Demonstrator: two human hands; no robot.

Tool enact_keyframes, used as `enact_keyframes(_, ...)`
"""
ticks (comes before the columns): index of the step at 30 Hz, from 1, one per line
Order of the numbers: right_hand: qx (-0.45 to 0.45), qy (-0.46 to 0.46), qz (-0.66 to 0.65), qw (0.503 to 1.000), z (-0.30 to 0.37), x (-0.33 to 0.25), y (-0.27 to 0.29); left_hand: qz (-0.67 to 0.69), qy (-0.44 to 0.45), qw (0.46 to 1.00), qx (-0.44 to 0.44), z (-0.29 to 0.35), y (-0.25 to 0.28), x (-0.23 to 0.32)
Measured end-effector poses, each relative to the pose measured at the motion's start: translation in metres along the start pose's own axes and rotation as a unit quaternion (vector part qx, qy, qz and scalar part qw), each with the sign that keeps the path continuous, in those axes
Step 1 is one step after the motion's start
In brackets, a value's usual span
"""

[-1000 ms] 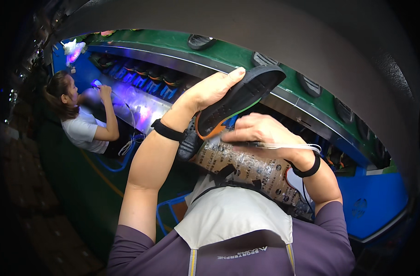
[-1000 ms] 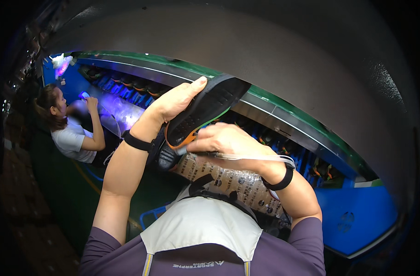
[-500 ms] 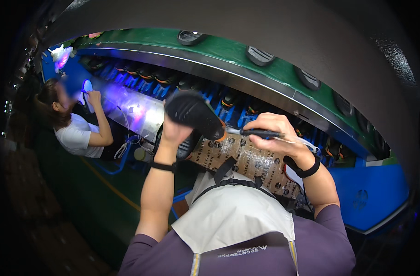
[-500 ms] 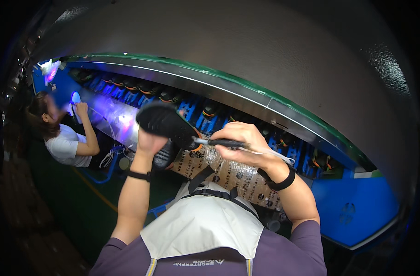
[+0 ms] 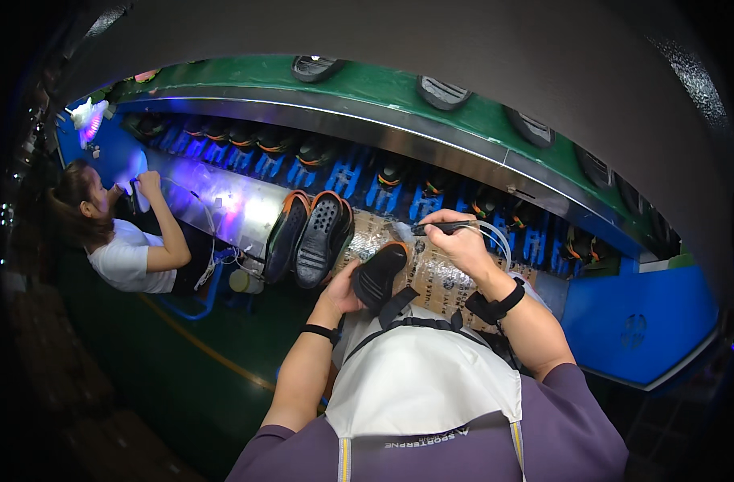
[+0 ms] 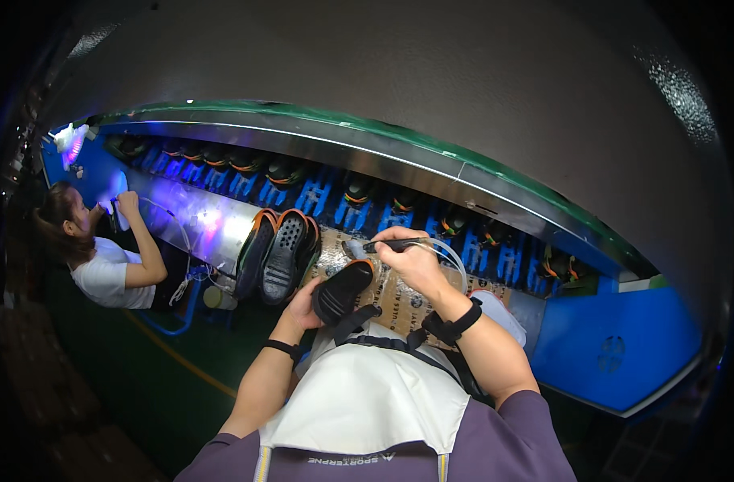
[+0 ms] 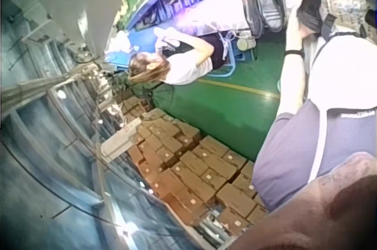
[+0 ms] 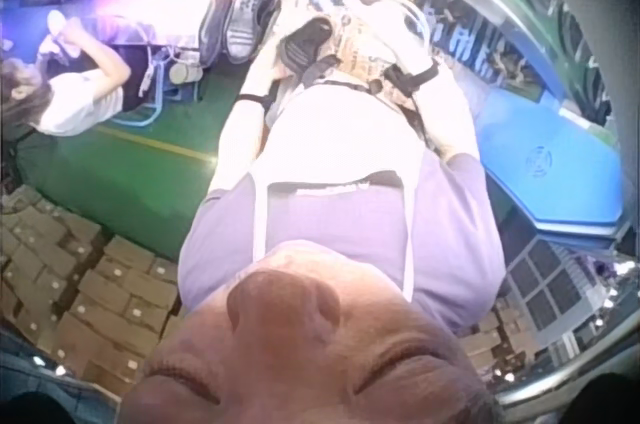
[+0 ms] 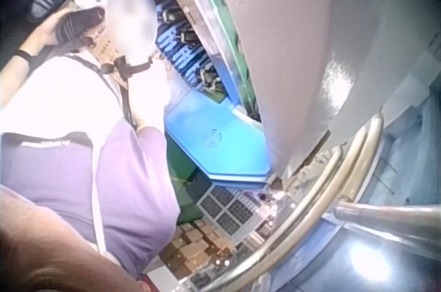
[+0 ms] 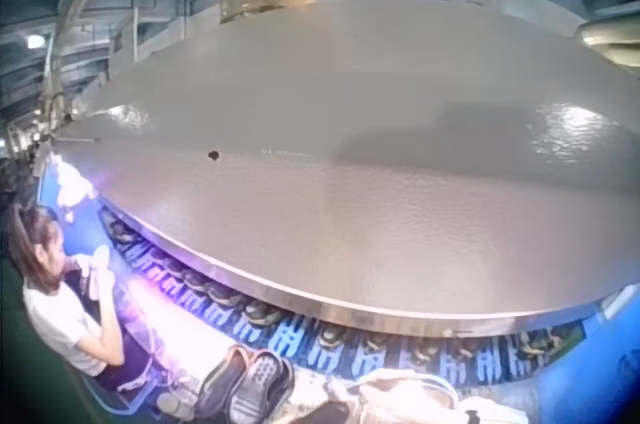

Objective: Applying glue or sealant to shoe outsoles at a manufacturing conveyor line.

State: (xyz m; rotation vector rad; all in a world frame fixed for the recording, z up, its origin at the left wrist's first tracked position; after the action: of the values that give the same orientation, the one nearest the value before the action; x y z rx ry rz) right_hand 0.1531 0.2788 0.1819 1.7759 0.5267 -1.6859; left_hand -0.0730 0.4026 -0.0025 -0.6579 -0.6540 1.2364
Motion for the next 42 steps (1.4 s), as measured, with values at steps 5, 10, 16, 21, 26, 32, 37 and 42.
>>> enact_keyframes(5, -0.004, 0.002, -0.002, 1.0, -0.007, -0.025, -0.017, 0.035, -0.057, 0.996, -0.056, 0.023, -0.051, 0.017)
enact_keyframes(10, -0.004, 0.058, -0.01, 0.998, -0.012, -0.072, -0.041, 0.088, -0.225, 0.961, -0.136, 0.059, -0.108, 0.025)
enact_keyframes(16, 0.082, 0.179, -0.013, 0.98, -0.024, -0.108, -0.06, 0.023, -0.324, 0.936, -0.139, 0.079, -0.154, 0.026)
enact_keyframes(21, 0.05, 0.349, 0.031, 0.935, -0.012, -0.118, -0.071, -0.022, -0.403, 0.912, -0.078, 0.07, -0.137, 0.035)
enact_keyframes(26, -0.177, 0.372, 0.221, 0.884, 0.019, -0.12, -0.06, -0.025, -0.423, 0.898, -0.121, 0.081, -0.156, 0.045)
enact_keyframes(32, -0.177, 0.34, 0.175, 0.907, 0.017, -0.16, -0.045, 0.035, -0.423, 0.894, -0.142, 0.087, -0.157, 0.046)
enact_keyframes(37, 0.09, 0.39, 0.009, 0.916, -0.009, -0.16, -0.054, 0.011, -0.404, 0.905, -0.132, 0.098, -0.181, 0.022)
enact_keyframes(42, -0.091, 0.465, 0.019, 0.88, -0.003, -0.158, -0.072, 0.034, -0.377, 0.907, -0.183, 0.103, -0.174, 0.024)
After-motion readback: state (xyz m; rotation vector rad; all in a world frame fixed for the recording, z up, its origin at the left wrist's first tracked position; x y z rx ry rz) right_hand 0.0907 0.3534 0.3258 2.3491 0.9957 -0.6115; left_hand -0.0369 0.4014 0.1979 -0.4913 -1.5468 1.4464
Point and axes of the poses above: each hand's wrist, its own z-axis away from the middle knuckle, its own y-axis out of the back of the hand, x = y × z, the point moved 4 cm from there along -z, towards the middle knuckle, and after that the axes turned 10 degrees about x, right-handed, at the moved point
